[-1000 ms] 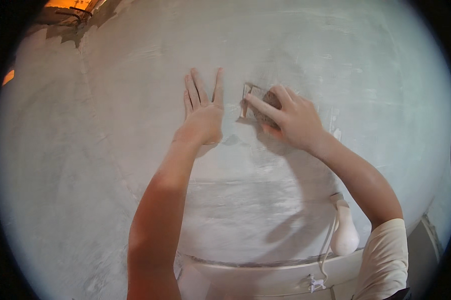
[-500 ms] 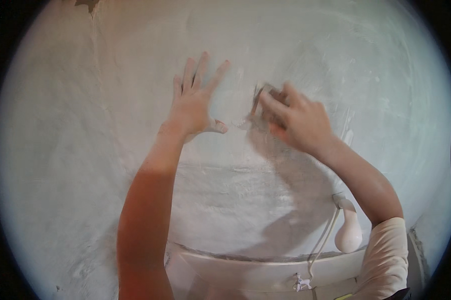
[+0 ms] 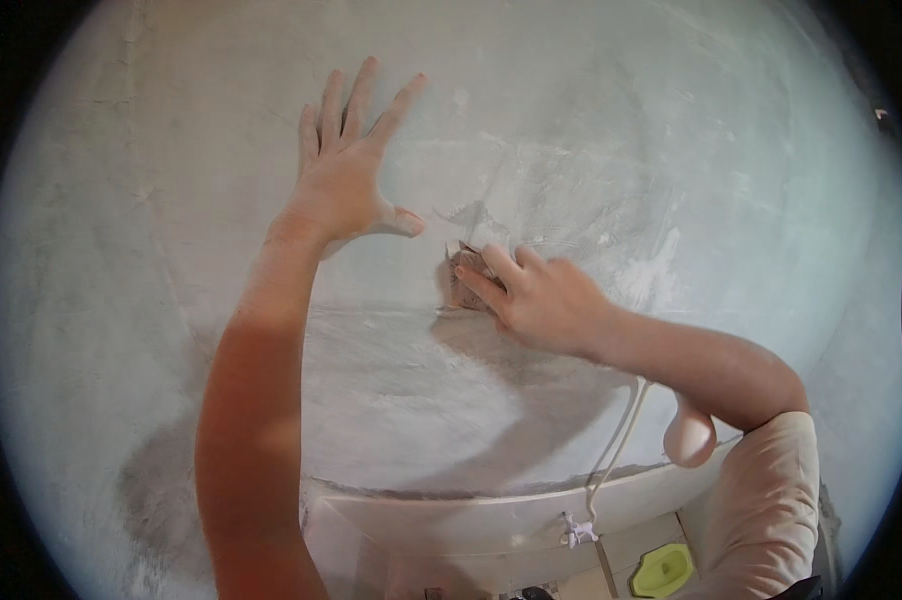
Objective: The person sands a plastered wall using a hand-held sanding block, moving it in circular and back-and-forth motions across various sections of the surface.
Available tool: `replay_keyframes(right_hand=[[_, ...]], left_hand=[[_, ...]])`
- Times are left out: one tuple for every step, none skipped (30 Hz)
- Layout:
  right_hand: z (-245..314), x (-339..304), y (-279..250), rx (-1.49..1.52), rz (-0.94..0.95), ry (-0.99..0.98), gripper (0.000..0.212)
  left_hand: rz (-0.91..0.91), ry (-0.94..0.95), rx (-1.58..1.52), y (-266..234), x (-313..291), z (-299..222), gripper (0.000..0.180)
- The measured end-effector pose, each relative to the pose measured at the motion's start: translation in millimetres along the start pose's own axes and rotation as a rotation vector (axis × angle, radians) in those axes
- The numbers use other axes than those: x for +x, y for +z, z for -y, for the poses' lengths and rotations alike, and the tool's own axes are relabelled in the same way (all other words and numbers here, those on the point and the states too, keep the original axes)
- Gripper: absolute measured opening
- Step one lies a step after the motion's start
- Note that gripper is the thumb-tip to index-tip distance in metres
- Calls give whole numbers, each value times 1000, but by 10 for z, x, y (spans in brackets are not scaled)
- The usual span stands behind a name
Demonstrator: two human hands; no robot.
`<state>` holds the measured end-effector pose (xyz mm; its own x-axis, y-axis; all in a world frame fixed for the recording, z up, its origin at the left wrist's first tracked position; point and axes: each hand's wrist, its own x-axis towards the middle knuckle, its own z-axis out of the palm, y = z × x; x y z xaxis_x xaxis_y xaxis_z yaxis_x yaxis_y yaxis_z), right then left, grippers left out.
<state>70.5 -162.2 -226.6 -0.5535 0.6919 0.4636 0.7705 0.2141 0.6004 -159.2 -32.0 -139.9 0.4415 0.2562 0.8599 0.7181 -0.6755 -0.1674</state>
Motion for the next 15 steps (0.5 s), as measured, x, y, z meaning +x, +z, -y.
replay_keyframes(right_hand=[[-70, 33, -38, 3, 1, 5, 52], [-226, 55, -159, -40, -110, 68, 54], [-378, 76, -303, -83, -221, 130, 56], [-459, 118, -505, -56, -198, 289, 58], [-427, 123, -468, -55, -191, 293, 58], [-364, 137, -392, 8, -199, 309, 60], [-285, 162, -288, 77, -211, 319, 61], [-182, 138, -99, 10, -117, 190, 72], [-147, 85, 34, 13, -110, 195, 72], [-88, 89, 36, -41, -69, 78, 73], [-63, 93, 19, -93, -26, -39, 73], [-183, 65, -67, 25, -68, -2, 72], [-326, 163, -292, 18, -87, 4, 72], [-475, 204, -470, -11, -148, 225, 72], [-518, 215, -564, -31, -216, 437, 71]], left_hand=[[3, 5, -1, 10, 10, 19, 150], [-4, 12, -38, 28, 42, 2, 150], [-12, 19, -74, 41, 76, -17, 150], [-7, 22, -81, 59, 72, -9, 150], [-5, 14, -61, 66, 71, -3, 151], [-2, 7, -40, 76, 67, 5, 151], [4, 4, -40, 69, 53, 34, 151], [3, 6, -50, 74, 65, 38, 151], [3, 8, -58, 85, 71, 48, 151], [1, 20, -60, 100, 71, 72, 151], [-7, 23, -78, 123, 47, 99, 151], [-16, 26, -96, 141, 43, 112, 151], [-26, 38, -82, 88, 97, 135, 151], [-16, 41, -65, 145, 111, 109, 158], [0, 38, -36, 129, 92, 86, 164]])
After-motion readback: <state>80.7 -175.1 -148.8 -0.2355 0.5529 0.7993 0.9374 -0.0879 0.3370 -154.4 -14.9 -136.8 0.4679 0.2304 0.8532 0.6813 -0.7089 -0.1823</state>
